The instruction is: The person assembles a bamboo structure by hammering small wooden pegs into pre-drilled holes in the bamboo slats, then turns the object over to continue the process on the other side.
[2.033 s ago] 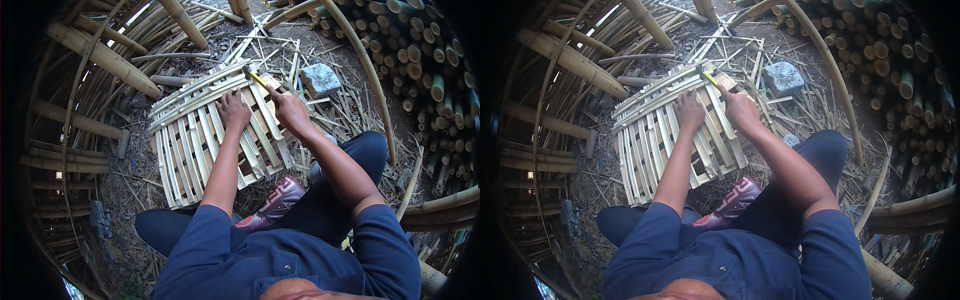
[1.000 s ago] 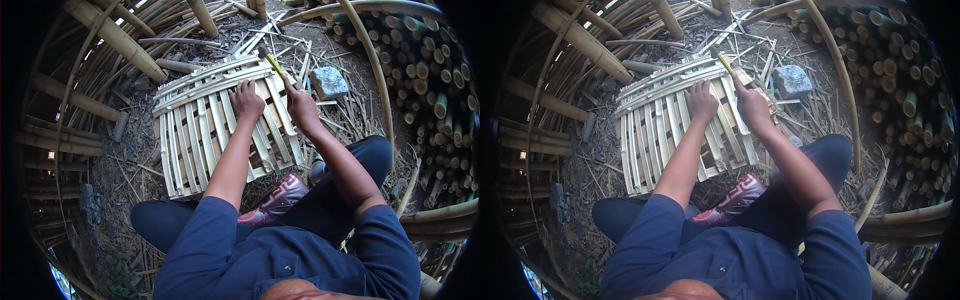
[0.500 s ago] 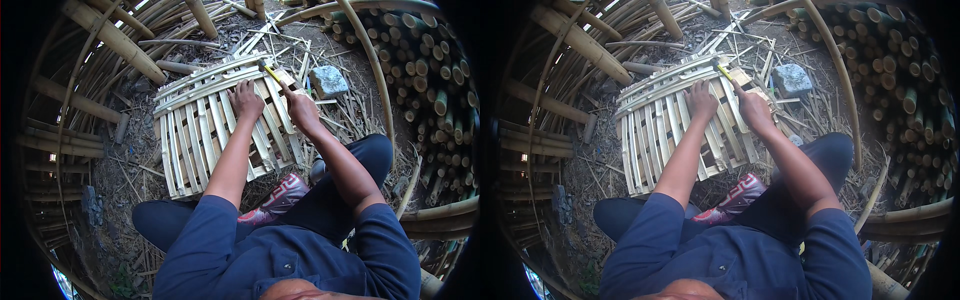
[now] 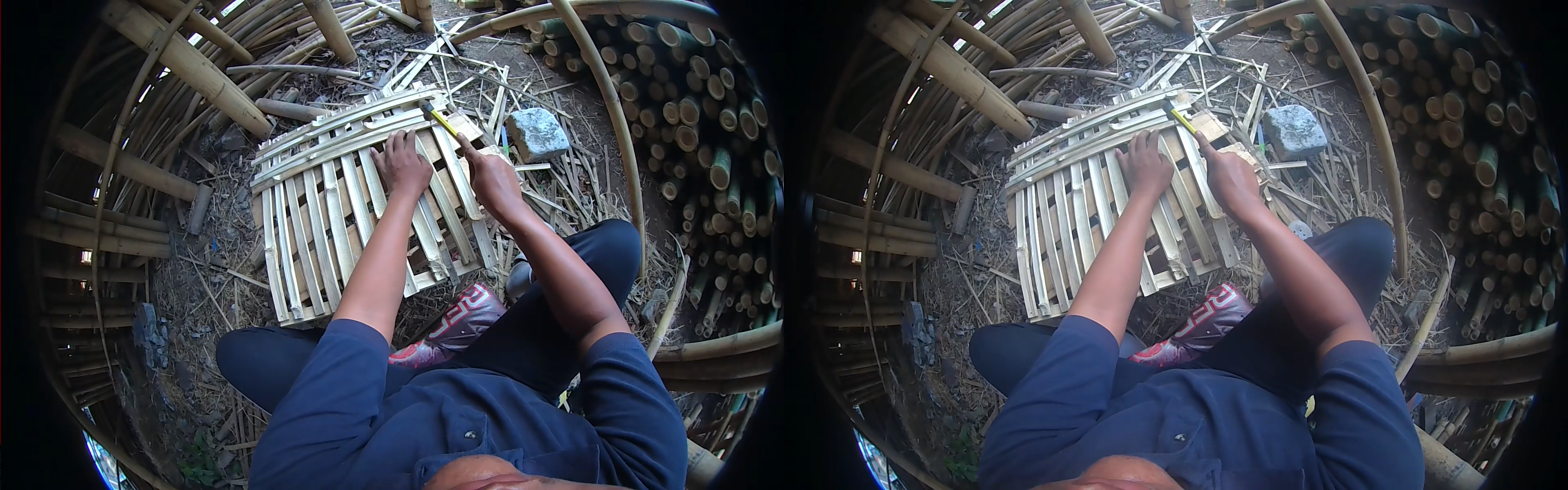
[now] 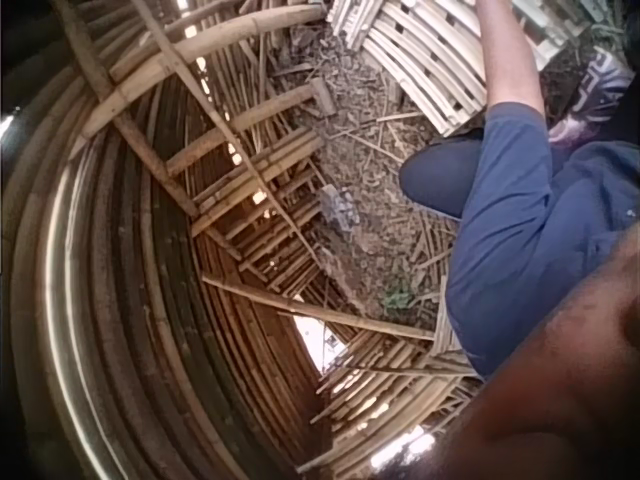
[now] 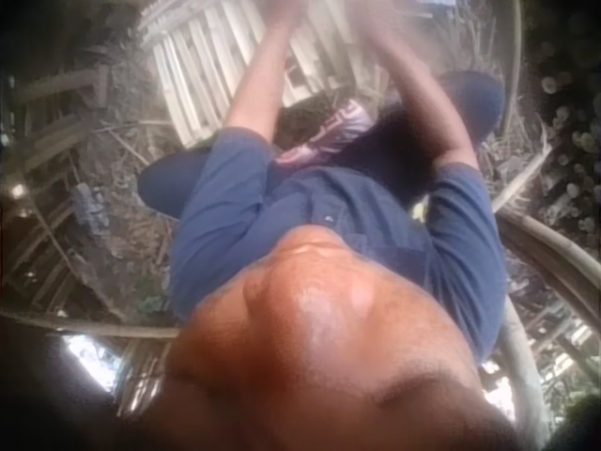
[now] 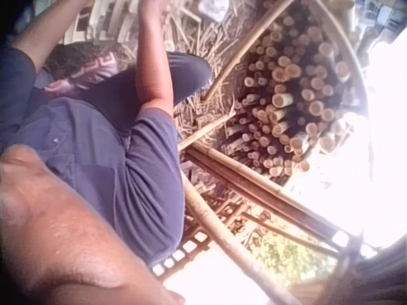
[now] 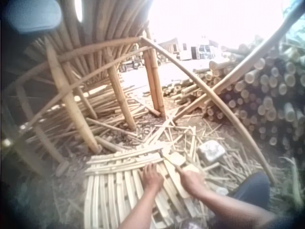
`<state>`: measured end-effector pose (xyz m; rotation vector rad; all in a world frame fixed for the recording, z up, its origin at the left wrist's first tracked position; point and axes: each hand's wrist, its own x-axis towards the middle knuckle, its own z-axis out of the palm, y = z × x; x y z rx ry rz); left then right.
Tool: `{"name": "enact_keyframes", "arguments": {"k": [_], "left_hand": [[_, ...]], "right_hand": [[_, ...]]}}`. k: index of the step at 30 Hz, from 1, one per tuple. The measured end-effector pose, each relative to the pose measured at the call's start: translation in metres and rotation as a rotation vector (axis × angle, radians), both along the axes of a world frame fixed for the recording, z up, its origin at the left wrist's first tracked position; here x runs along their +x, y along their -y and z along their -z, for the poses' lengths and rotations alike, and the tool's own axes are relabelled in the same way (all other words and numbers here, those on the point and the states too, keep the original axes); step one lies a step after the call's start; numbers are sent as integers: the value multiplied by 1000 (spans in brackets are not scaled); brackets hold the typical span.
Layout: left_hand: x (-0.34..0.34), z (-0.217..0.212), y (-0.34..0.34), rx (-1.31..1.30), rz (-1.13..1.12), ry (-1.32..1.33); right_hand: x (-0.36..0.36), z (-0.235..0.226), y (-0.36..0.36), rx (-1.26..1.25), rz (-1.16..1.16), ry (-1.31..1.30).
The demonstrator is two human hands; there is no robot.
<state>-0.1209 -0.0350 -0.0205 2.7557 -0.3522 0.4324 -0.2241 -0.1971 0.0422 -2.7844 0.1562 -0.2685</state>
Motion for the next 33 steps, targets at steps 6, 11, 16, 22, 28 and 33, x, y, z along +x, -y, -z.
{"name": "enact_keyframes", "arguments": {"k": [6,11,16,22,28,33], "left_hand": [[0,2,-3,5,1,19],[-3,3,-1,3,14,31],[-2,-4,-1,-16,1,-22],[-1,-5,2,-20,1,-89],[-1,-5,0,-3,-18,-93],[-1,-6,1,-1,-15,-93]], "right_hand": [[-4,-13,-7,-38,-58,148],[-4,18,1,12,-38,36],[-2,8,2,47,11,86],[0,8,5,73,45,-69],[0,9,1,97,35,11],[1,9,1,111,28,11]]}}
